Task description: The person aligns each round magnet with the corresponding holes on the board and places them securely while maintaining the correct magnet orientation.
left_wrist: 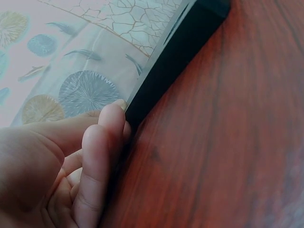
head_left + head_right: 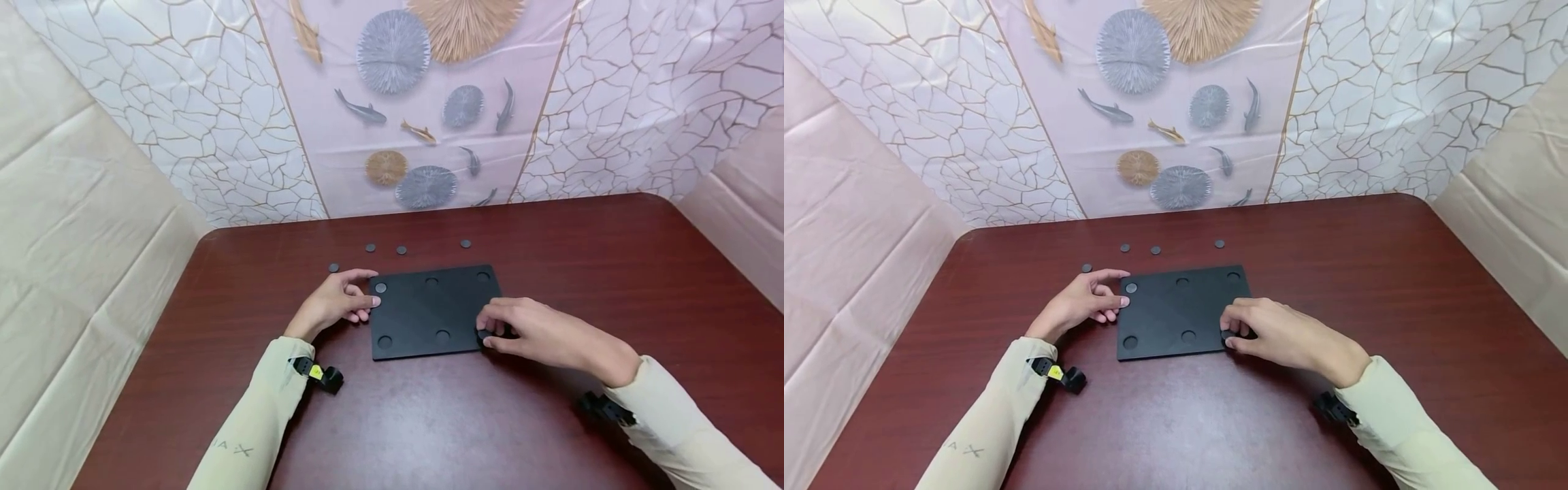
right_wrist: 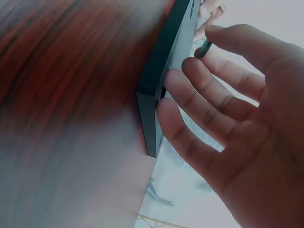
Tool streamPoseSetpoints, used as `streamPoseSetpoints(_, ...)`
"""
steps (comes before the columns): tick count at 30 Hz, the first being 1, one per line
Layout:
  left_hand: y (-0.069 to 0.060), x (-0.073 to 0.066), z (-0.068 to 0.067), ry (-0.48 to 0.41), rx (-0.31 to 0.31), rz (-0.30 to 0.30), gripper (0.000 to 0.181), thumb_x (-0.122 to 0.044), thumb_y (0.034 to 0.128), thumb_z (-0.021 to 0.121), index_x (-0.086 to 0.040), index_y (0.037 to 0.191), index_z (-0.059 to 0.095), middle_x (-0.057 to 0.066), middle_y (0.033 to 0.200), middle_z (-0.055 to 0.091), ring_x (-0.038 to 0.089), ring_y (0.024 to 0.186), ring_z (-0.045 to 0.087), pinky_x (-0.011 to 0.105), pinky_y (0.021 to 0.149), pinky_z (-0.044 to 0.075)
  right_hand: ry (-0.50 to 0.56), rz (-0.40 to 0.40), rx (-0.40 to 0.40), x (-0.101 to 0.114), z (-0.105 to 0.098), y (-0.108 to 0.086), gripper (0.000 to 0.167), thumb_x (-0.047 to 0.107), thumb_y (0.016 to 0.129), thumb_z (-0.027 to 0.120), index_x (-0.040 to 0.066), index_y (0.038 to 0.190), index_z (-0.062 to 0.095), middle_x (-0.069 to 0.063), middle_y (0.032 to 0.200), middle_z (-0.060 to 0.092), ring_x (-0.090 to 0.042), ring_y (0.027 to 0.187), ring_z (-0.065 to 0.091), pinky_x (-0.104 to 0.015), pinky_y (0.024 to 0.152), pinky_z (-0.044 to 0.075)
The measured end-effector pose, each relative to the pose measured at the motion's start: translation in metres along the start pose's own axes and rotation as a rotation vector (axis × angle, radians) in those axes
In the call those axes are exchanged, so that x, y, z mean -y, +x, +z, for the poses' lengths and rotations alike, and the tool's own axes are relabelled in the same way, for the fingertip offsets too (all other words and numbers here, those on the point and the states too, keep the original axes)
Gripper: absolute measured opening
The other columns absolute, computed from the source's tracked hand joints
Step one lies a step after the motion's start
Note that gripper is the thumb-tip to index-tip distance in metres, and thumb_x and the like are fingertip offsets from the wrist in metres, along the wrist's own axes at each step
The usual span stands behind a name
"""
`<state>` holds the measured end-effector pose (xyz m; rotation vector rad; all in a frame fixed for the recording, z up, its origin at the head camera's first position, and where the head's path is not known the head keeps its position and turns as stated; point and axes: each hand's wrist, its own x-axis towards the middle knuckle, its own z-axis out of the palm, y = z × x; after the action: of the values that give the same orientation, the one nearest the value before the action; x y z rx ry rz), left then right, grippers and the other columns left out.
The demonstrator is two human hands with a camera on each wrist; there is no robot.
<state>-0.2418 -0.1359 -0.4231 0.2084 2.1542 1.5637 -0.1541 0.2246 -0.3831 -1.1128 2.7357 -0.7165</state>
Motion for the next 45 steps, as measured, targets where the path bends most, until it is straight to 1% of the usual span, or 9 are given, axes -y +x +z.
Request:
streamPoseSetpoints(4,0.000,0.002,-0.001,-0.003,0.004,-0.003,0.058,-0.009,0.0964,0.078,-0.014,0.150,0.057,0.007,0.075,0.069,0.014,0.061,0.068,0.025,0.059,0.059,0.003,0.032,-0.003,0.000,0.003,0.003,0.011,0.013,0.098,0.075,0.020,0.105,0.070,0.014,0.100,0.065,0.001,0.085,0.060,-0.026,0.075,0.056)
streamPoseSetpoints(9,0.000,0.002,0.001,0.006,0.013,-0.001,0.059,-0.011,0.0963,0.079,-0.014,0.151,0.057,0.007,0.077,0.069,0.014,0.062,0.069,0.025,0.060,0.059,0.029,0.088,0.014,0.001,0.005,0.002,0.011,0.014,0.098,0.076,0.021,0.105,0.071,0.016,0.098,0.065,0.001,0.085,0.060,-0.028,0.076,0.057)
streamPoseSetpoints(12,0.000,0.001,0.002,0.015,0.013,0.003,0.059,-0.011,0.0964,0.079,-0.015,0.151,0.057,0.008,0.078,0.069,0.014,0.063,0.069,0.025,0.059,0.059,0.042,0.105,0.020,0.002,0.005,0.002,0.011,0.014,0.099,0.076,0.021,0.105,0.071,0.016,0.097,0.065,0.001,0.086,0.060,-0.029,0.076,0.057)
streamPoseSetpoints(20,0.000,-0.003,0.000,0.007,0.006,0.014,0.058,-0.010,0.0960,0.079,-0.014,0.150,0.057,0.008,0.077,0.069,0.015,0.062,0.068,0.025,0.059,0.059,0.046,0.108,0.017,0.003,0.001,0.007,0.010,0.014,0.099,0.075,0.020,0.106,0.071,0.015,0.097,0.065,0.000,0.085,0.062,-0.029,0.076,0.058)
streamPoseSetpoints(24,0.001,-0.002,-0.001,0.004,0.006,0.015,0.058,-0.009,0.0959,0.079,-0.014,0.150,0.058,0.008,0.076,0.069,0.015,0.062,0.068,0.025,0.058,0.059,0.043,0.099,0.005,0.002,0.001,0.009,0.011,0.012,0.099,0.076,0.019,0.106,0.072,0.015,0.097,0.066,0.000,0.084,0.062,-0.029,0.075,0.058)
streamPoseSetpoints(30,-0.001,0.000,-0.003,0.004,-0.002,0.004,0.058,-0.008,0.0960,0.078,-0.014,0.150,0.057,0.008,0.076,0.069,0.014,0.061,0.068,0.025,0.058,0.059,0.030,0.063,-0.034,0.002,0.005,0.014,0.015,0.009,0.097,0.077,0.013,0.111,0.073,0.008,0.102,0.068,-0.001,0.084,0.060,-0.028,0.074,0.057)
streamPoseSetpoints(35,-0.003,0.001,-0.003,-0.005,-0.004,-0.006,0.058,-0.009,0.0961,0.079,-0.014,0.150,0.057,0.008,0.077,0.069,0.014,0.062,0.068,0.025,0.060,0.059,0.031,0.061,-0.081,0.002,0.008,0.020,0.020,0.006,0.096,0.077,0.008,0.115,0.073,0.004,0.104,0.069,-0.003,0.084,0.060,-0.027,0.074,0.056)
streamPoseSetpoints(40,0.000,0.002,-0.002,-0.004,0.001,0.004,0.058,-0.009,0.0962,0.079,-0.015,0.150,0.057,0.008,0.077,0.069,0.014,0.061,0.068,0.025,0.059,0.059,0.026,0.072,-0.114,0.001,0.010,0.025,0.019,0.005,0.095,0.078,0.008,0.113,0.075,0.006,0.098,0.065,-0.006,0.082,0.058,-0.026,0.071,0.053)
streamPoseSetpoints(45,0.001,0.002,-0.001,-0.013,0.004,0.004,0.058,-0.009,0.0963,0.078,-0.014,0.150,0.057,0.008,0.076,0.069,0.014,0.061,0.068,0.025,0.057,0.059,0.030,0.074,-0.135,0.001,0.011,0.030,0.018,0.005,0.095,0.078,0.009,0.113,0.075,0.004,0.098,0.065,-0.009,0.083,0.059,-0.027,0.071,0.052)
